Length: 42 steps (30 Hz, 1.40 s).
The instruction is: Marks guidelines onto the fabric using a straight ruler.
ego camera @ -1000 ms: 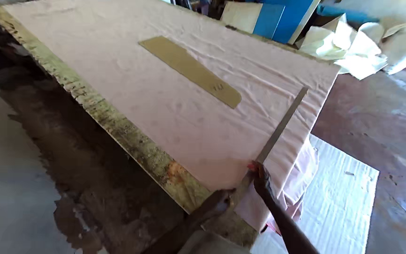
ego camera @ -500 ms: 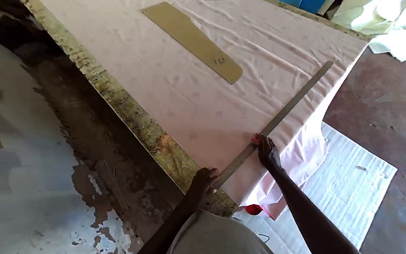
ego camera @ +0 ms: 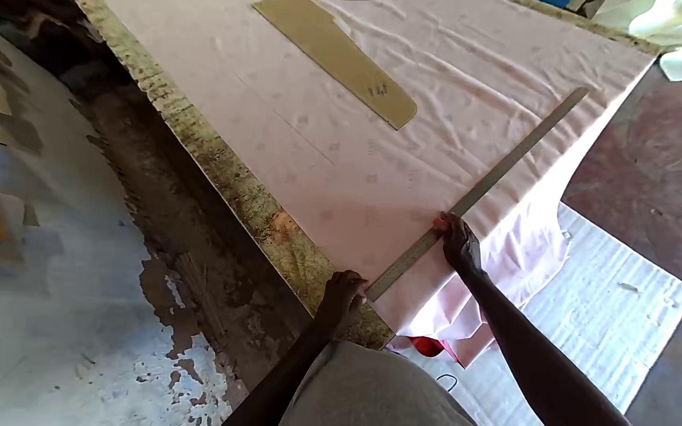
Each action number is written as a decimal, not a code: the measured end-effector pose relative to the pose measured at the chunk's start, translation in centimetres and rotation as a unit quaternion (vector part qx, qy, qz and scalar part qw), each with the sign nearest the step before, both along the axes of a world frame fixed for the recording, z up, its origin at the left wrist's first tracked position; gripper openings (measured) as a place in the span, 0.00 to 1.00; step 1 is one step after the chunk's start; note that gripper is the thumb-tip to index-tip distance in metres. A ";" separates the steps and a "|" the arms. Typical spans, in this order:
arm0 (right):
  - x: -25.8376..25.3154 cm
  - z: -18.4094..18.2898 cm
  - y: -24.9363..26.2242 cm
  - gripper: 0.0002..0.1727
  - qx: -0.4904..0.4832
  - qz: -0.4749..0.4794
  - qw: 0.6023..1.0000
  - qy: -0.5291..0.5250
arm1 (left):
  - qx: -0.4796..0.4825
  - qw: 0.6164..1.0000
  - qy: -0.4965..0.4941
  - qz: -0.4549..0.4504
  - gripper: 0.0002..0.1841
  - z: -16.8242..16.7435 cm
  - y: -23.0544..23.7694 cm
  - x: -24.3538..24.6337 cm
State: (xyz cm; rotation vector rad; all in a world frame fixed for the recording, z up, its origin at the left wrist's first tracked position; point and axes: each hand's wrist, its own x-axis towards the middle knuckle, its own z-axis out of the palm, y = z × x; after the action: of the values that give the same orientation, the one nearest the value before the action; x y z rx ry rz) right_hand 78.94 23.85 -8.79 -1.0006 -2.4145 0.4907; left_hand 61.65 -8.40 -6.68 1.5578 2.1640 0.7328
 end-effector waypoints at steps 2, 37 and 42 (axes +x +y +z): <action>0.1 0.4 -0.2 0.19 -0.008 -0.004 1.000 -0.002 | 0.000 1.000 -0.002 0.011 0.13 0.0 -0.2 0.0; 2.0 -0.9 -0.5 0.21 0.021 -0.020 0.999 0.021 | 0.014 1.000 -0.021 -0.018 0.09 -0.8 -0.2 0.6; 1.9 -1.1 -0.4 0.21 0.018 -0.026 0.999 0.026 | 0.009 0.999 -0.021 -0.025 0.09 -0.7 -0.1 0.4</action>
State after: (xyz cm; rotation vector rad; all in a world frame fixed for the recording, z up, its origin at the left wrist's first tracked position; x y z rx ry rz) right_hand 80.84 23.40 -9.91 -1.0195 -2.3361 0.4473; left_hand 62.06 -8.47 -7.43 1.5839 2.0865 0.7642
